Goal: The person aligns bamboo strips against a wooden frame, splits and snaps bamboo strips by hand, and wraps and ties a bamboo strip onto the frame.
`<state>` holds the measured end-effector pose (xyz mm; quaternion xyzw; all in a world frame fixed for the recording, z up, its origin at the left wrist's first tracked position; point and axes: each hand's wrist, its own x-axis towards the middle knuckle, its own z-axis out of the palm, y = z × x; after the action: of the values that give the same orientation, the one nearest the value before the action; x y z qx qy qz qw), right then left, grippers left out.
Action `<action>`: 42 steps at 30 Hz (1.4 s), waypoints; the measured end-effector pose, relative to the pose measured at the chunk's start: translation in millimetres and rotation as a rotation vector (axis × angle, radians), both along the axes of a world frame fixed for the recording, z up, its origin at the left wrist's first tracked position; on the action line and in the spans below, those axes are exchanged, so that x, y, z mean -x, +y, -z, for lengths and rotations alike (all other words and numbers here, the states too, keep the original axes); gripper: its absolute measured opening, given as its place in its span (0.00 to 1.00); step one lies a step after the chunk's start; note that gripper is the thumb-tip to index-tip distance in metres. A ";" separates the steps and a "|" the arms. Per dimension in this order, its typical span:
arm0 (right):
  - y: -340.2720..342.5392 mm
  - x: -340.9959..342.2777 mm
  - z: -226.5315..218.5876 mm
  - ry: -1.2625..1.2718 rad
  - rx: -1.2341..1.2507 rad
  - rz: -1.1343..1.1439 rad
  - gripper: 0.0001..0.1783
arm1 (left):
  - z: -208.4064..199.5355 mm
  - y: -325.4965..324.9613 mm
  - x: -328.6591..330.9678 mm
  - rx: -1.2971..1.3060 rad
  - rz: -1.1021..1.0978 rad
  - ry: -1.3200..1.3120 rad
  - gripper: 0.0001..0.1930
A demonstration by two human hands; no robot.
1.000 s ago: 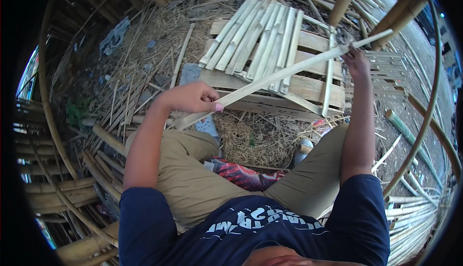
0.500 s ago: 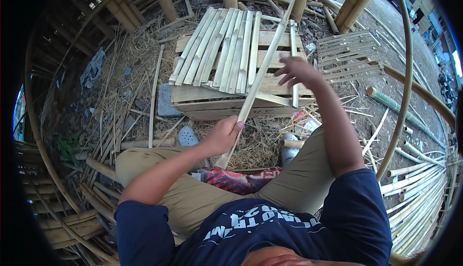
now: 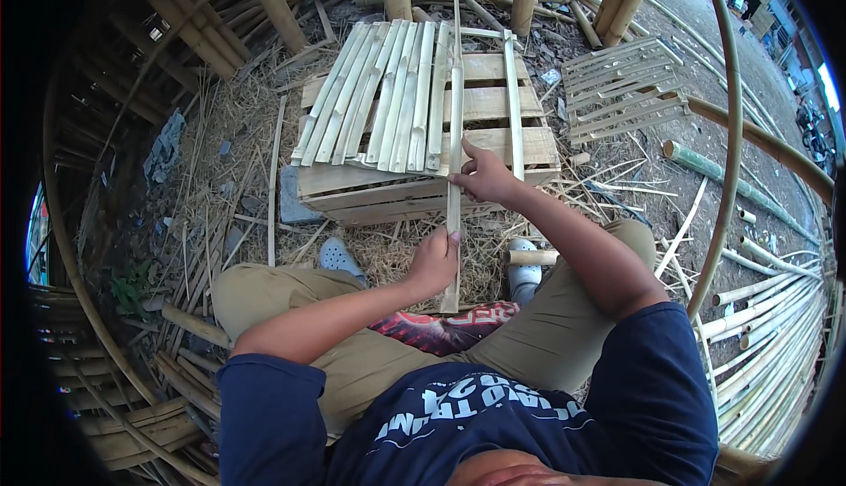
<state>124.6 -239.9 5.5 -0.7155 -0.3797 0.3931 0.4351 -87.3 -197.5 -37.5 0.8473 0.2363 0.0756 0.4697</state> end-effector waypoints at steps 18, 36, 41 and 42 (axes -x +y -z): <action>23.1 -19.9 38.9 0.087 0.035 0.240 0.27 | -6.2 57.7 -35.0 0.013 -0.103 0.179 0.29; 64.4 -48.0 30.1 -0.017 0.025 0.407 0.24 | -11.6 80.9 -29.1 0.655 -0.145 0.130 0.20; 74.9 -55.2 34.8 -0.061 0.069 0.434 0.23 | -14.1 81.6 -34.4 0.646 -0.150 0.122 0.21; 76.3 -58.1 38.2 -0.080 0.048 0.447 0.22 | -16.1 80.6 -37.4 0.649 -0.155 0.122 0.21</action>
<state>182.7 -163.6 -32.8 -0.8069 -0.2192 0.2672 0.4790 -49.8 -116.9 -21.5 0.6360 0.3395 -0.0189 0.6927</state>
